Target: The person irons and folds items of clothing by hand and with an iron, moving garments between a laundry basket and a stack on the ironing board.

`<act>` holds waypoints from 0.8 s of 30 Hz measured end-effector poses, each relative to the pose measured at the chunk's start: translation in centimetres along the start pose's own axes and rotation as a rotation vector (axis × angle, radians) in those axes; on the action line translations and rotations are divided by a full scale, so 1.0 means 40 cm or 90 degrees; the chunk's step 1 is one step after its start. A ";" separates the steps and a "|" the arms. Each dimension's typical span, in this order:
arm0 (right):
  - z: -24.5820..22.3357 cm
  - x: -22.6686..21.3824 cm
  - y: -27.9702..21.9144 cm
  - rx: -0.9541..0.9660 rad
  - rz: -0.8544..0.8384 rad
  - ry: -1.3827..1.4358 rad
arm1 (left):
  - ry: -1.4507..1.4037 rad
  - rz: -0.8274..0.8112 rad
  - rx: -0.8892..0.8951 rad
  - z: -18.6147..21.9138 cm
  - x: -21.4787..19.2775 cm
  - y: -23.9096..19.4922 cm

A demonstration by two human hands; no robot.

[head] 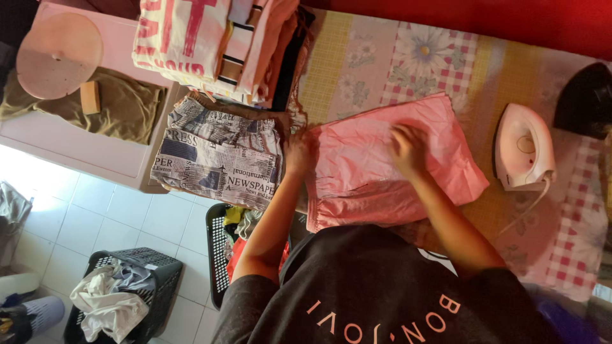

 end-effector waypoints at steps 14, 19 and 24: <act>0.026 0.331 0.209 -0.081 -0.138 -0.037 | 0.041 -0.021 -0.031 -0.101 -0.006 -0.007; 0.019 0.352 0.206 -0.052 -0.133 -0.048 | 0.244 -0.094 -0.089 -0.157 0.070 -0.001; -0.063 0.286 0.184 -0.053 -0.116 -0.065 | 0.257 -0.184 -0.152 -0.142 0.144 -0.009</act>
Point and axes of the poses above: each hand's wrist, its own y-axis towards the middle knuckle, its own x-axis out of the palm, z = x × y, the point moved 9 cm from there along y, towards the middle knuckle, and after that the axes turned 12 degrees about x, right-handed, at the moved point
